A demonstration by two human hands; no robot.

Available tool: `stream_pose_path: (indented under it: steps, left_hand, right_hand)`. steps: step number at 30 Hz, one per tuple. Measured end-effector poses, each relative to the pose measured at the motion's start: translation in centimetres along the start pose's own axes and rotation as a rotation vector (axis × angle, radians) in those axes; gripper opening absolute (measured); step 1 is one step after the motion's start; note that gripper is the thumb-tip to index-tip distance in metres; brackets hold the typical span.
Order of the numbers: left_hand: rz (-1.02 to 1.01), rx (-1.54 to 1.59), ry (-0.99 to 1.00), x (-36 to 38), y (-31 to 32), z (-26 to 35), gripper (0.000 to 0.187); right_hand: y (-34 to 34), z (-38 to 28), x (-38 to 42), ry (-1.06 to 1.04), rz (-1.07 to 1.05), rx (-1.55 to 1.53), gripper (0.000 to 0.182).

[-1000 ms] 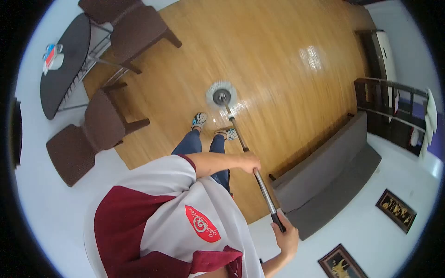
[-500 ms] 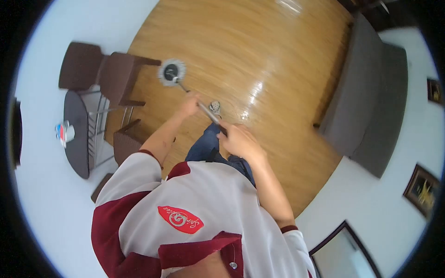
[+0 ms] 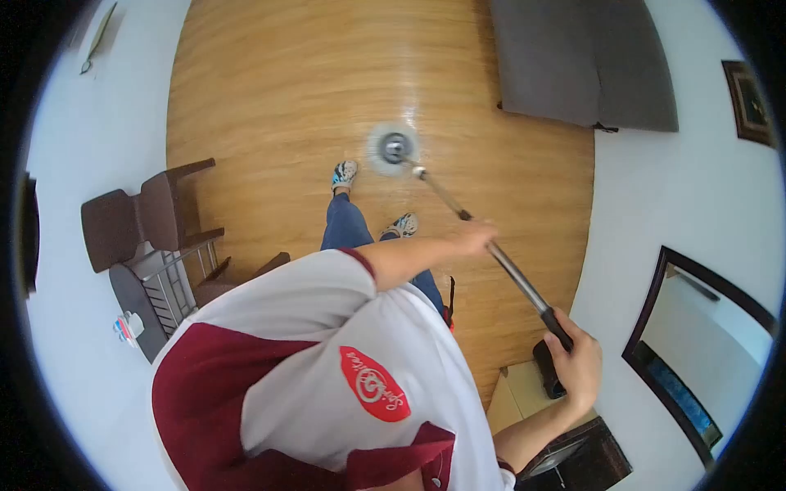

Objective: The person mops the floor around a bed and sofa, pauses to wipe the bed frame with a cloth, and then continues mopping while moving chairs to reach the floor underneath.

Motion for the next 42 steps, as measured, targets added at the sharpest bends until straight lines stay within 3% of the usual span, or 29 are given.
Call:
stream_pose_path:
  steps: [2, 5, 10, 12, 13, 15, 16, 17, 18, 20, 25, 28, 29, 30, 31, 32, 34, 36, 39, 42]
  left_hand:
    - [-0.11, 0.049, -0.088, -4.1, 0.2, 4.9, 0.024]
    - [-0.243, -0.164, -0.078, -6.5, 0.1, 5.2, 0.024]
    - [-0.082, -0.117, 0.002, -4.7, -3.4, 3.4, 0.023]
    - [0.031, -0.106, -0.045, 0.1, -6.9, 1.0, 0.018]
    - [0.16, -0.11, 0.078, 1.9, -6.9, -3.0, 0.019]
    - [0.003, -0.144, -0.262, 6.3, -11.1, -5.3, 0.024]
    - [0.15, -0.131, -0.374, 8.5, -10.9, -9.8, 0.017]
    - [-0.004, -0.3, -0.529, 9.4, -12.3, -12.1, 0.017]
    - [-0.152, -0.225, -0.814, 10.1, -13.4, -12.8, 0.018]
    - [-0.083, -0.42, -0.885, 11.5, -12.2, -21.3, 0.019]
    - [-0.267, -0.426, -0.992, 0.2, -13.0, -15.8, 0.024]
    - [-0.334, -0.349, -0.83, -12.5, -7.3, -12.6, 0.021]
    - [-0.34, -0.388, -0.655, -17.3, -4.9, -9.3, 0.019]
    - [-0.311, -0.39, -0.512, -21.7, -1.5, -7.4, 0.02]
    - [-0.279, -0.39, -0.371, -25.8, 1.8, -5.5, 0.021]
    - [-0.38, -0.218, -0.393, -29.4, 1.9, 1.1, 0.024]
    - [-0.34, -0.174, -0.135, -36.2, 4.1, 8.8, 0.036]
    - [-0.212, -0.124, 0.073, -42.6, 7.3, 11.2, 0.032]
    - [-0.47, -0.248, 0.16, -50.9, 8.4, 13.7, 0.031]
    - [-0.32, -0.158, 0.183, -54.5, 9.0, 14.6, 0.027]
  right_hand:
    - [-1.2, 0.8, 2.4, 0.093, 0.091, 0.033, 0.04]
    - [-1.1, -0.3, 3.8, 0.083, 0.132, 0.105, 0.043]
    - [-4.5, -0.2, 0.6, -0.155, 0.063, 0.134, 0.043]
    - [-4.6, -0.8, -1.9, -0.262, -0.021, 0.143, 0.042]
    - [-3.7, -1.2, -3.7, -0.322, -0.079, 0.135, 0.041]
    - [-1.4, -3.0, -8.0, -0.495, -0.181, 0.112, 0.039]
    - [0.7, -3.3, -10.7, -0.513, -0.24, 0.059, 0.041]
    - [3.8, -3.1, -13.7, -0.619, -0.274, -0.08, 0.037]
    - [5.7, -3.3, -15.8, -0.605, -0.349, -0.037, 0.037]
    - [6.0, -2.6, -19.4, -0.591, -0.409, -0.041, 0.038]
    - [3.0, 6.1, -27.5, -0.662, -0.342, -0.225, 0.044]
    - [-8.6, 14.6, -25.3, -0.384, -0.334, -0.405, 0.04]
    - [-12.2, 17.6, -23.3, -0.325, -0.27, -0.467, 0.039]
    - [-15.9, 20.4, -20.7, -0.235, -0.132, -0.271, 0.037]
    - [-18.0, 23.3, -18.3, -0.126, -0.029, -0.296, 0.036]
    - [-20.4, 24.9, -15.7, -0.042, 0.014, -0.209, 0.036]
    - [-23.9, 26.6, -12.4, 0.094, 0.108, -0.129, 0.037]
    - [-25.7, 27.8, -10.8, 0.203, 0.207, -0.135, 0.039]
    - [-27.0, 30.9, -13.0, 0.214, 0.308, -0.19, 0.038]
    - [-30.6, 36.0, -14.7, 0.089, 0.331, -0.26, 0.036]
Point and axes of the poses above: each hand's wrist, its own x-axis away from the middle knuckle, its own y-axis out of the palm, z = x × y, the point moved 4 cm from there along -x, towards the middle knuckle, and after that the axes turned 13 degrees about -z, right-handed, at the moved point
